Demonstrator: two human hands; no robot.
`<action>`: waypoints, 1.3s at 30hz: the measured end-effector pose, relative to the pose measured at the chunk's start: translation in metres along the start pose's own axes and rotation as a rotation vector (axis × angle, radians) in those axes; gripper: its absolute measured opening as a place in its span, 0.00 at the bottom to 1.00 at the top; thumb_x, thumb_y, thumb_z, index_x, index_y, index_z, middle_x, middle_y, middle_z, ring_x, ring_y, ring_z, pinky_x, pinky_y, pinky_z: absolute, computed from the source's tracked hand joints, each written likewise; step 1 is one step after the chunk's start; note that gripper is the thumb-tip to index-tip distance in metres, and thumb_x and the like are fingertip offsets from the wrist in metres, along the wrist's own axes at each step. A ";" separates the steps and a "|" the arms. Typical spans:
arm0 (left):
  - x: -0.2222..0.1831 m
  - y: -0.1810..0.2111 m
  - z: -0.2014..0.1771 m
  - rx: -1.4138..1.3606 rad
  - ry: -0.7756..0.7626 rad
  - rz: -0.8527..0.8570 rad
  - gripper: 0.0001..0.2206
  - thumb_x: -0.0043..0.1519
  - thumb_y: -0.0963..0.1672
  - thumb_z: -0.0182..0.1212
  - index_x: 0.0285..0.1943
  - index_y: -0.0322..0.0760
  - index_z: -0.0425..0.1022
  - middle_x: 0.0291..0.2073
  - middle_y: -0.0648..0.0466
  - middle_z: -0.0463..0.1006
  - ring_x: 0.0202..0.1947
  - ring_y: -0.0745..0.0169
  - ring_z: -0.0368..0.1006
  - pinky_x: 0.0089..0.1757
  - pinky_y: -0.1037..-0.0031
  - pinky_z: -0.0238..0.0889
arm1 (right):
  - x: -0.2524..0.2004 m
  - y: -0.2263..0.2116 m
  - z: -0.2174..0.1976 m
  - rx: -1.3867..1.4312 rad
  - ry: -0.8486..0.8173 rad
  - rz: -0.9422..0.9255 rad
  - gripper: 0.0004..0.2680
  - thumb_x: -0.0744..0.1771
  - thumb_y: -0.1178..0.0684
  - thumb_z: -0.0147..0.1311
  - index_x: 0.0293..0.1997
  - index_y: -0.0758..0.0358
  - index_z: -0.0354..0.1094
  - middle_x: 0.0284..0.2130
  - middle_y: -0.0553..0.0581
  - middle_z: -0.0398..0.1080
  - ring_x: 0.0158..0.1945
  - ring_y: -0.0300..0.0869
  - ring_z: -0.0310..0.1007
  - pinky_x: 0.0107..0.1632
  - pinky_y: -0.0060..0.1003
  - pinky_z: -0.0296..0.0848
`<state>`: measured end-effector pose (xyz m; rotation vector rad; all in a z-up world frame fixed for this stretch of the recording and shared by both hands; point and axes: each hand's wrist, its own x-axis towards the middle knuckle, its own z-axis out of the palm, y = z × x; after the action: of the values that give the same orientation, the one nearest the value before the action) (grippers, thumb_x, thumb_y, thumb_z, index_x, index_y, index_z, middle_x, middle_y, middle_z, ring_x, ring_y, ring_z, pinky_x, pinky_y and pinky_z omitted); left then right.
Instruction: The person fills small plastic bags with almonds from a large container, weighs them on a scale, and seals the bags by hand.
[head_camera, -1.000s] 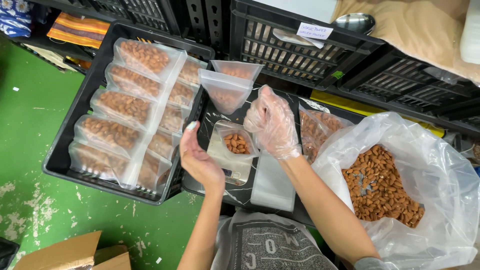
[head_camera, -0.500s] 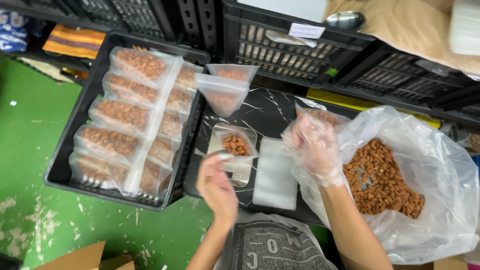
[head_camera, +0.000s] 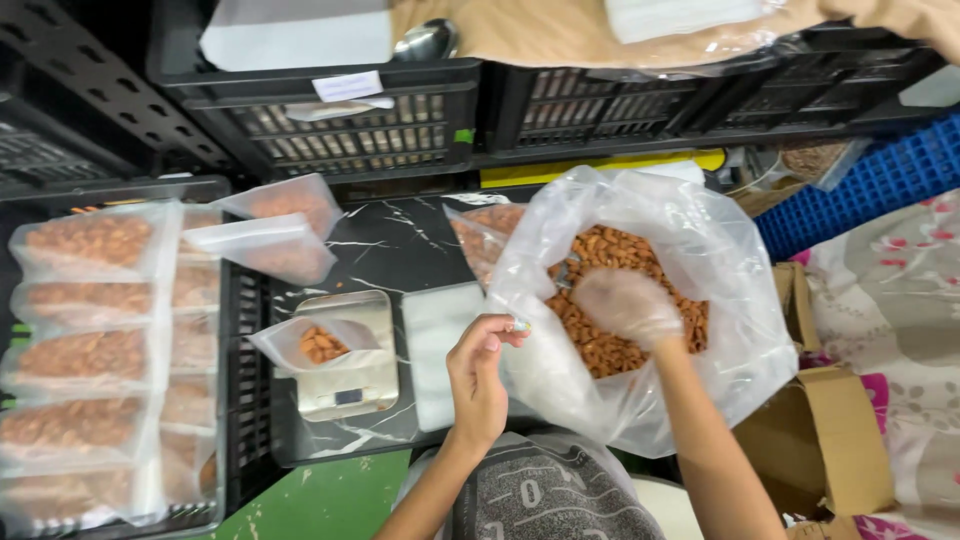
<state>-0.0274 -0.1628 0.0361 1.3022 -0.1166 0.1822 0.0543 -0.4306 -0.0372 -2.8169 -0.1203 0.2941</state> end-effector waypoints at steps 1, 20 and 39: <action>-0.001 -0.002 0.006 0.008 -0.016 0.000 0.15 0.68 0.43 0.42 0.43 0.28 0.75 0.36 0.46 0.81 0.35 0.57 0.74 0.41 0.69 0.69 | -0.006 -0.042 -0.023 0.036 -0.241 0.074 0.19 0.67 0.37 0.40 0.55 0.55 0.71 0.53 0.55 0.75 0.57 0.49 0.72 0.60 0.45 0.66; -0.017 -0.036 0.050 0.018 0.157 0.012 0.15 0.70 0.42 0.40 0.40 0.28 0.75 0.27 0.43 0.78 0.29 0.56 0.74 0.35 0.67 0.73 | -0.022 -0.032 -0.032 2.016 -0.033 0.691 0.13 0.69 0.40 0.51 0.45 0.59 0.71 0.37 0.64 0.73 0.45 0.57 0.79 0.44 0.55 0.81; -0.021 -0.038 0.035 -0.057 0.154 -0.077 0.15 0.71 0.44 0.40 0.41 0.31 0.74 0.27 0.43 0.78 0.29 0.56 0.74 0.30 0.71 0.68 | -0.001 -0.017 0.006 2.619 0.158 0.840 0.06 0.66 0.53 0.61 0.31 0.58 0.69 0.27 0.50 0.73 0.36 0.43 0.79 0.39 0.43 0.84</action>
<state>-0.0397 -0.2080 0.0051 1.2289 0.0596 0.2111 0.0507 -0.4132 -0.0375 -0.1327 0.8027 0.1011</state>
